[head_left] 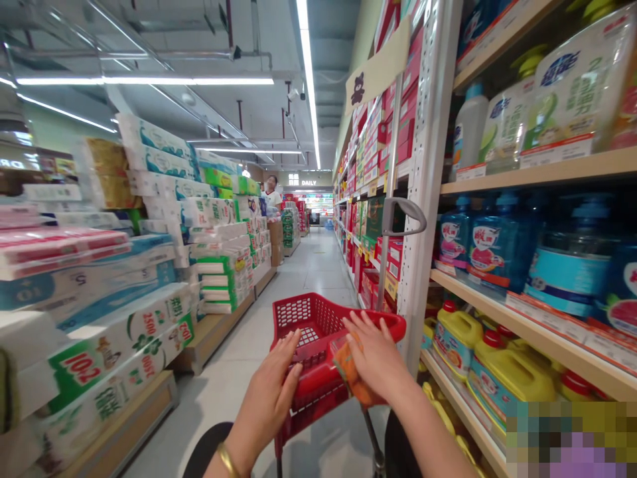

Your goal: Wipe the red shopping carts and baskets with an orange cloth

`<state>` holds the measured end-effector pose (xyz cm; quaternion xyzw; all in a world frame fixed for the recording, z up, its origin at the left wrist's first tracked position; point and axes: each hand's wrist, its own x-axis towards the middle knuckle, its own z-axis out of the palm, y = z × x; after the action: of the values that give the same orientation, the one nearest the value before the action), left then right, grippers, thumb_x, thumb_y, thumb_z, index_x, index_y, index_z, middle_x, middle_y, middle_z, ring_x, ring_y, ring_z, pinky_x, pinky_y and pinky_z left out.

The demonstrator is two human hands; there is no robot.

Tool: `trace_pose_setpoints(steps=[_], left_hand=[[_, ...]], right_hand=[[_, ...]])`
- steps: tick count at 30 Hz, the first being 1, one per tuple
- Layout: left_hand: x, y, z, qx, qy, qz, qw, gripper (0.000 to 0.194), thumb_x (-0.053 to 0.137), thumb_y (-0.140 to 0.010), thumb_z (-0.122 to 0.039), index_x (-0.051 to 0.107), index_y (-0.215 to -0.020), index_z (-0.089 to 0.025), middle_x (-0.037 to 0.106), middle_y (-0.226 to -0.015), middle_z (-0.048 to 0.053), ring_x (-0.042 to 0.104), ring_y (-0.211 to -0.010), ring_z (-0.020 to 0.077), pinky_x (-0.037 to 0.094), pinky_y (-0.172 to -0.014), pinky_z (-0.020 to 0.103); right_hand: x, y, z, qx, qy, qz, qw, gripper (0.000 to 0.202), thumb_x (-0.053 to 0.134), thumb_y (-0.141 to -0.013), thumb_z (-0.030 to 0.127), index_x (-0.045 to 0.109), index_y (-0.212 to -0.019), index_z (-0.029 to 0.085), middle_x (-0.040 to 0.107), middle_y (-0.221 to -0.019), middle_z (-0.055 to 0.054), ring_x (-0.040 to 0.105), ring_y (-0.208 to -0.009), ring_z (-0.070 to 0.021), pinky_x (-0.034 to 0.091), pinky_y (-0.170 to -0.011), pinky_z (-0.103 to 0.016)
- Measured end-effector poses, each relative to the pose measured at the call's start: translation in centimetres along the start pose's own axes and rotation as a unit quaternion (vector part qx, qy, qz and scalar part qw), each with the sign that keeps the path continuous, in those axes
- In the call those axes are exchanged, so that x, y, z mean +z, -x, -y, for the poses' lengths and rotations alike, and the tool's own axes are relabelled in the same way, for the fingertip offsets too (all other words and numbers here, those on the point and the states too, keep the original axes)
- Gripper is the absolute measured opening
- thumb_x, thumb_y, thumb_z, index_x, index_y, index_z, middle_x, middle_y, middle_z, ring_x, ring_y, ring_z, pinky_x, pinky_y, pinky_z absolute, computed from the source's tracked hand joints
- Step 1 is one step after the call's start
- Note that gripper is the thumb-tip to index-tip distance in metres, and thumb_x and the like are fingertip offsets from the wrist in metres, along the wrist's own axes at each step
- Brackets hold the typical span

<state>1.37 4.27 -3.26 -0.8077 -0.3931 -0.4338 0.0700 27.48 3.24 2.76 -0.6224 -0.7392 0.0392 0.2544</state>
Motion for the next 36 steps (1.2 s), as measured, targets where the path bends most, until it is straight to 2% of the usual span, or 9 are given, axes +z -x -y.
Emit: trace_pose_setpoints(steps=[2,4,10,12,19,22,29,32,36], left_hand=[[0.2,0.0,-0.1,-0.001,0.001,-0.006,1.000,0.057,0.048,-0.105,-0.032,0.037,-0.161,-0.033,0.053,-0.158,0.004,0.053,-0.143,0.0213,0.047,-0.118,0.041],[0.4,-0.1,-0.2,0.002,0.004,-0.016,1.000,0.056,0.048,-0.105,-0.032,0.039,-0.160,-0.033,0.055,-0.156,0.004,0.056,-0.140,0.0209,0.050,-0.116,0.040],[0.3,-0.1,-0.1,-0.006,0.023,-0.014,1.000,0.055,0.046,-0.106,-0.031,0.038,-0.161,-0.034,0.055,-0.156,0.003,0.057,-0.140,0.0193,0.049,-0.116,0.037],[0.0,0.1,0.2,-0.014,0.026,-0.008,1.000,0.054,0.044,-0.107,-0.031,0.038,-0.160,-0.034,0.055,-0.156,0.003,0.056,-0.141,0.0186,0.048,-0.116,0.037],[-0.4,0.3,0.6,-0.014,0.039,-0.009,0.999,0.051,0.044,-0.107,-0.032,0.043,-0.158,-0.033,0.058,-0.153,0.002,0.059,-0.137,0.0185,0.050,-0.115,0.037],[-0.2,0.3,0.6,-0.018,0.046,-0.018,0.999,0.051,0.044,-0.107,-0.032,0.044,-0.158,-0.033,0.058,-0.153,0.002,0.059,-0.138,0.0191,0.050,-0.115,0.037],[-0.1,0.5,1.0,-0.023,0.054,-0.023,0.998,0.049,0.043,-0.107,-0.033,0.047,-0.156,-0.033,0.058,-0.153,0.002,0.059,-0.137,0.0188,0.050,-0.114,0.037],[-0.3,0.6,0.9,-0.019,0.050,-0.026,0.998,0.049,0.043,-0.107,-0.032,0.047,-0.156,-0.032,0.059,-0.152,0.003,0.060,-0.136,0.0192,0.051,-0.114,0.037],[-0.2,0.4,0.2,-0.016,0.038,-0.023,0.999,0.051,0.044,-0.107,-0.031,0.045,-0.157,-0.032,0.059,-0.152,0.003,0.060,-0.136,0.0196,0.052,-0.113,0.038]], right_hand=[[-0.6,-1.0,-1.6,0.067,0.008,0.004,0.998,0.055,0.026,-0.108,0.040,0.048,-0.157,0.025,0.036,-0.167,0.000,0.023,-0.160,-0.0231,0.006,-0.131,-0.058],[-0.5,-1.3,-1.9,0.080,0.015,-0.003,0.997,0.055,0.025,-0.108,0.039,0.049,-0.156,0.025,0.036,-0.167,0.000,0.022,-0.160,-0.0237,0.006,-0.131,-0.059],[1.4,1.1,2.4,-0.080,0.002,-0.025,0.997,0.053,0.028,-0.109,0.041,0.049,-0.156,0.029,0.042,-0.164,0.001,0.027,-0.159,-0.0229,0.002,-0.133,-0.052],[1.4,1.2,2.6,-0.106,-0.009,-0.022,0.994,0.052,0.027,-0.110,0.041,0.048,-0.156,0.031,0.043,-0.164,0.001,0.029,-0.158,-0.0219,0.004,-0.133,-0.051],[0.0,-1.3,-2.3,0.015,0.001,-0.014,1.000,0.056,0.023,-0.109,0.043,0.048,-0.157,0.026,0.041,-0.165,0.000,0.026,-0.159,-0.0221,0.006,-0.132,-0.055],[0.3,-1.1,-1.7,0.006,0.010,-0.025,1.000,0.056,0.025,-0.109,0.042,0.048,-0.157,0.026,0.040,-0.165,0.002,0.023,-0.160,-0.0223,0.004,-0.133,-0.054],[1.2,1.3,2.8,-0.075,-0.012,-0.028,0.997,0.053,0.027,-0.110,0.041,0.047,-0.157,0.029,0.042,-0.165,0.003,0.025,-0.159,-0.0214,0.003,-0.133,-0.051],[0.8,1.0,2.2,-0.102,-0.023,-0.017,0.994,0.052,0.026,-0.110,0.041,0.046,-0.157,0.032,0.042,-0.164,0.004,0.027,-0.159,-0.0197,0.004,-0.133,-0.051],[0.1,-0.5,-0.4,-0.013,-0.010,-0.024,1.000,0.054,0.024,-0.109,0.043,0.050,-0.156,0.029,0.039,-0.166,0.002,0.024,-0.160,-0.0231,0.006,-0.132,-0.056]])
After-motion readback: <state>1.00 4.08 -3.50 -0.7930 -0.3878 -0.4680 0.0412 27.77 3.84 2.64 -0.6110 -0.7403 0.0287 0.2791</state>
